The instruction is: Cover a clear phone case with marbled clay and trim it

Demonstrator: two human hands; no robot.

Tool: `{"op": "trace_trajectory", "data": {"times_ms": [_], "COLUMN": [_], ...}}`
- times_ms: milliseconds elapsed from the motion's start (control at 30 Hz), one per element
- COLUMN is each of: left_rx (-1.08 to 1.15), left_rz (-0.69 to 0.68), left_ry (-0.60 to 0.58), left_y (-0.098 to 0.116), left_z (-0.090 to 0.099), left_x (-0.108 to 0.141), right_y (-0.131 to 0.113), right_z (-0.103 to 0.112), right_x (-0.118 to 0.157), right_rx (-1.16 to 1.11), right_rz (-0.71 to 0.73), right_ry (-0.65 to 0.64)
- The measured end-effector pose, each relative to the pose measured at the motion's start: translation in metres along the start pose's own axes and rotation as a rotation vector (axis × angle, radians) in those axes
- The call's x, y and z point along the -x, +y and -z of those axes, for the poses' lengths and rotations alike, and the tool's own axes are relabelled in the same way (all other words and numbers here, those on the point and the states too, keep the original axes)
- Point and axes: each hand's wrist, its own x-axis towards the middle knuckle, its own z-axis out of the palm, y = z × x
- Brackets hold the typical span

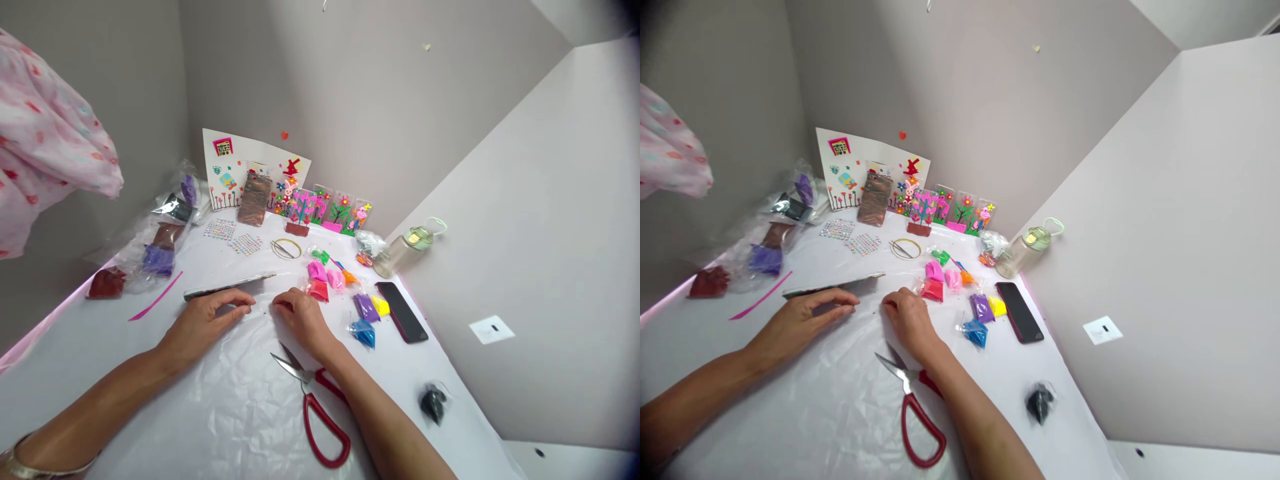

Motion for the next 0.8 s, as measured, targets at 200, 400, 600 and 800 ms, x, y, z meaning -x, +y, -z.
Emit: {"op": "trace_trajectory", "data": {"times_ms": [200,400,600,800], "left_rx": [0.006,0.05,0.075,0.101], "left_rz": [0.014,0.044,0.035,0.041], "left_ry": [-0.003,-0.002,-0.039,-0.044], "left_y": [-0.001,0.001,0.002,-0.003], "left_z": [-0.001,-0.002,-0.007,-0.008], "left_x": [-0.001,0.0,0.003,0.003], "right_y": [-0.013,-0.001,0.022,0.044], "right_z": [-0.01,-0.001,0.026,0.048], "right_x": [0.001,-0.002,0.001,0.018], "right_rx": [-0.092,-0.329,-0.48,-0.374], "right_rz": [0.05,-0.051,-0.162,-0.193], "right_ry": [-0.035,0.05,0.149,0.153]}}
